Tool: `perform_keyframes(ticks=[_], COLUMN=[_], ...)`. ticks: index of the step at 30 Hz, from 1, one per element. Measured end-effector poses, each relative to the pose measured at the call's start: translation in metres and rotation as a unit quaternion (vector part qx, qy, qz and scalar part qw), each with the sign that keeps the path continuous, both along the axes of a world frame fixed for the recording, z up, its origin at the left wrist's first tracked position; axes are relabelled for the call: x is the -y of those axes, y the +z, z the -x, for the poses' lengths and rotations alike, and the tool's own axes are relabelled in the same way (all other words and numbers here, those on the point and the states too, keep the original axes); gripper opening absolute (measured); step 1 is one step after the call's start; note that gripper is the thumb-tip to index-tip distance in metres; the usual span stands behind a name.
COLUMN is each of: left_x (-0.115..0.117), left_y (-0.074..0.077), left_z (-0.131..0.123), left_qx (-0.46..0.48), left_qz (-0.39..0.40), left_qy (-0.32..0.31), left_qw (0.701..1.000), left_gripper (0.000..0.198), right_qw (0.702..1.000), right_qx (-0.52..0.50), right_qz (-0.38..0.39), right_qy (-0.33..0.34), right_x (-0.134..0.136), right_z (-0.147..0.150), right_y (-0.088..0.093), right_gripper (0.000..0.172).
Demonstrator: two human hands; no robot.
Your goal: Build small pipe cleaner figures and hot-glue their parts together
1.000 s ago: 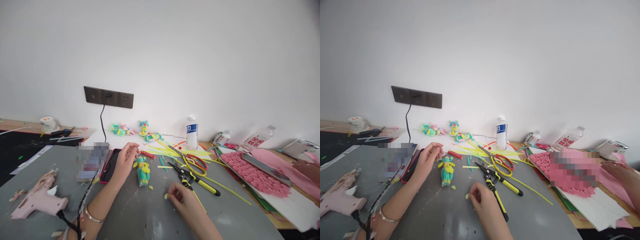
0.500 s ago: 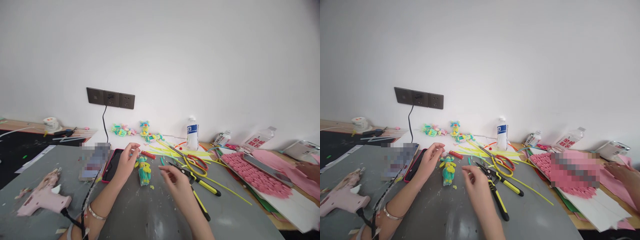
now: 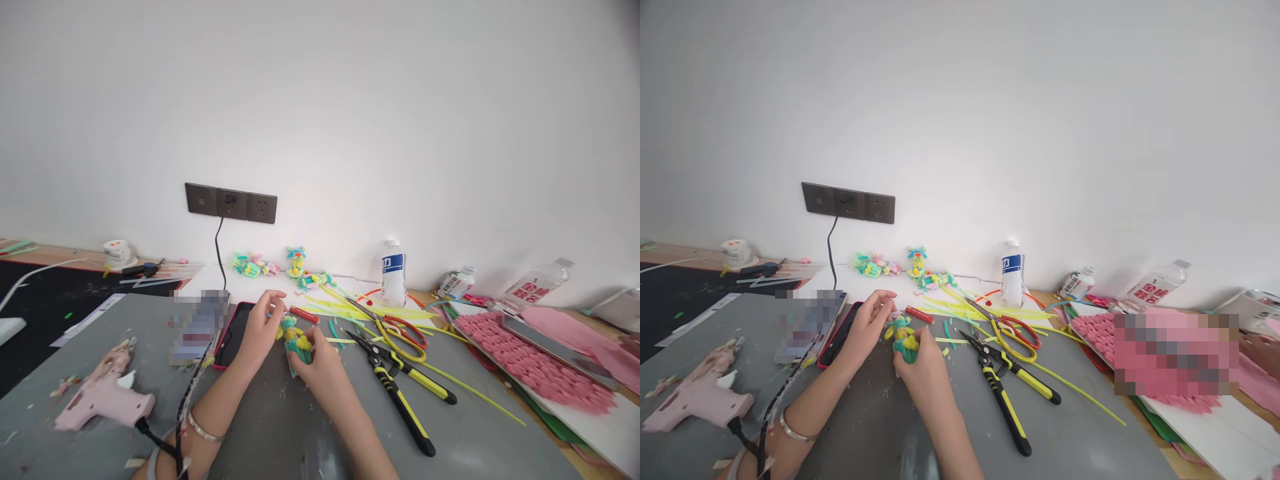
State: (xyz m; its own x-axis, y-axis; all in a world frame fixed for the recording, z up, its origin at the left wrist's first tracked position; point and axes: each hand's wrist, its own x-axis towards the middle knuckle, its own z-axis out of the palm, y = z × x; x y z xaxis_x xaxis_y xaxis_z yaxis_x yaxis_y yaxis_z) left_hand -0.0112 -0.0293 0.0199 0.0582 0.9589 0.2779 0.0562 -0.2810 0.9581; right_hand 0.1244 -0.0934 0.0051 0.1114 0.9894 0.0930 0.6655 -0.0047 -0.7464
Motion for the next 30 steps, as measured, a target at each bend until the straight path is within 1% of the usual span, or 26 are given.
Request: perform_keyframes(ticks=[1,3,5,7,9,11,16,20,23,26,30], left_x=[0.001,0.004,0.007,0.009,0.010,0.009,0.007,0.008,0.007,0.005,0.004], left_y=[0.001,0.003,0.004,0.004,0.002,0.001,0.000,0.000,-0.001,-0.003,-0.004], left_z=[0.000,-0.001,-0.003,-0.005,-0.007,-0.009,-0.011,-0.011,-0.012,-0.011,-0.009], left_qx=[0.012,0.033,0.033,0.018,0.015,0.030,0.047,0.060,0.056,0.063,0.069], left_qz=[0.000,0.000,0.000,0.002,0.013,0.029,0.054,0.056,0.060,0.073,0.080], left_qy=[-0.012,-0.057,-0.116,-0.158,-0.173,-0.177,-0.234,-0.223,-0.209,-0.195,-0.181], left_qw=[1.000,0.998,0.993,0.987,0.985,0.983,0.970,0.971,0.974,0.976,0.978], left_gripper=[0.021,0.024,0.027,0.030,0.031,0.029,0.040,0.046,0.045,0.041,0.038], right_qw=[1.000,0.995,0.984,0.972,0.965,0.964,0.968,0.968,0.968,0.969,0.961], right_qx=[-0.025,-0.088,-0.147,-0.172,-0.160,-0.134,-0.093,-0.079,-0.081,-0.105,-0.169], right_qz=[-0.004,-0.031,-0.080,-0.132,-0.175,-0.200,-0.224,-0.231,-0.228,-0.219,-0.216], right_qy=[-0.004,-0.026,-0.060,-0.092,-0.110,-0.112,-0.069,-0.063,-0.062,-0.053,-0.043], right_x=[0.000,0.002,0.003,0.003,0.002,-0.001,-0.010,-0.017,-0.020,-0.020,-0.019], right_z=[-0.003,-0.010,-0.016,-0.018,-0.017,-0.014,0.000,0.005,0.007,0.009,0.013], right_y=[-0.001,0.000,0.004,0.009,0.013,0.013,0.006,0.004,0.002,-0.001,-0.005], right_gripper=[0.020,0.028,0.042,0.056,0.063,0.063,0.064,0.067,0.072,0.075,0.071])
